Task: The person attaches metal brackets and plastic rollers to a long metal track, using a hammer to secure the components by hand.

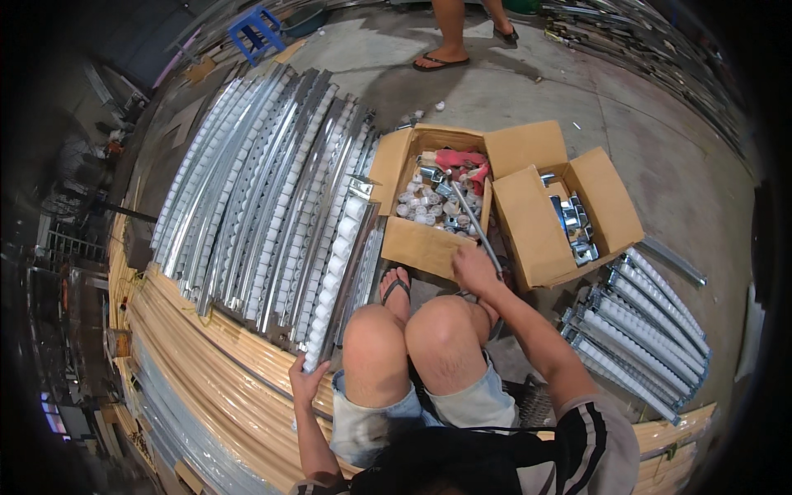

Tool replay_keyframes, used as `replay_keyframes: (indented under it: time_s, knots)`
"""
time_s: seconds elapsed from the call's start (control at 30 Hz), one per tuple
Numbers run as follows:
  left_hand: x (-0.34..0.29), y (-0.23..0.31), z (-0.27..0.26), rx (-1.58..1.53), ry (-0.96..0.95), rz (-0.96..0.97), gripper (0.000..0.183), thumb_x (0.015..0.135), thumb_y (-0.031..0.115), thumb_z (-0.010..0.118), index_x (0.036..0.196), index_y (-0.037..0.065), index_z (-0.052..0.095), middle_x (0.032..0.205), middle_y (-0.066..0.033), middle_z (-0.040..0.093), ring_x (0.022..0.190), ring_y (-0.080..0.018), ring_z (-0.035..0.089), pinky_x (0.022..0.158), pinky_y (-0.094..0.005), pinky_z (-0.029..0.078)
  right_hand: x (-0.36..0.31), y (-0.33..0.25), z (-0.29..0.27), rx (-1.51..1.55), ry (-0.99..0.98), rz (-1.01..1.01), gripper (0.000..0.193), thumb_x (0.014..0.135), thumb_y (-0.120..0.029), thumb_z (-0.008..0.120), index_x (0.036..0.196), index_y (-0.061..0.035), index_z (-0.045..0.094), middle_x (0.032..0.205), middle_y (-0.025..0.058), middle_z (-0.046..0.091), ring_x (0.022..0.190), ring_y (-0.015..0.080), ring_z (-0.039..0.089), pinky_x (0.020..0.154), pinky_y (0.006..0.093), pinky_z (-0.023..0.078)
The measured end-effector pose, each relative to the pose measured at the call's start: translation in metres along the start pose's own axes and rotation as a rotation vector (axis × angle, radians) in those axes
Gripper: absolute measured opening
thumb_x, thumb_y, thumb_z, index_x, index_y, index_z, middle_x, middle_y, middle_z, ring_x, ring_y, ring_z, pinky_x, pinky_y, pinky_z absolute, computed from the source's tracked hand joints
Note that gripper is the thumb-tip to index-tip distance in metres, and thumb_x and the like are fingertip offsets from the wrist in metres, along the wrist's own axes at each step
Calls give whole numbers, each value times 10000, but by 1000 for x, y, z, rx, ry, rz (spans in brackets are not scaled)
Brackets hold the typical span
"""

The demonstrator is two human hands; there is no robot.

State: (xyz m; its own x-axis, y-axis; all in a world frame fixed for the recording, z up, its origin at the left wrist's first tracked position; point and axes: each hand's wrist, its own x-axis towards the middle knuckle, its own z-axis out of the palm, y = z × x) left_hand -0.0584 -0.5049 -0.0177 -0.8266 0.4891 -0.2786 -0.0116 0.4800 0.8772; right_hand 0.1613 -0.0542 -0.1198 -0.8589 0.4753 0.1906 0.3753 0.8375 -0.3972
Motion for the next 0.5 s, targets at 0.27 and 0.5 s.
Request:
replay_keyframes:
  time_s: [0.27, 0.5]
  knots:
    - [-2, 25, 5, 87, 27, 16, 416, 774, 73, 872, 1134, -29, 691, 981, -56, 731, 870, -121, 655, 803, -284, 533, -58, 36, 108, -49, -546, -148, 269, 951, -187, 519, 1105, -48, 689, 969, 158, 720, 916, 359, 728, 749, 479, 588]
    - [-7, 27, 0, 129, 105, -4, 355, 766, 89, 880, 1054, -32, 711, 913, -51, 729, 814, -110, 634, 756, -282, 520, -44, 18, 112, -75, -423, -85, 236, 950, -215, 527, 1007, -34, 666, 761, 123, 717, 688, 323, 733, 598, 465, 578]
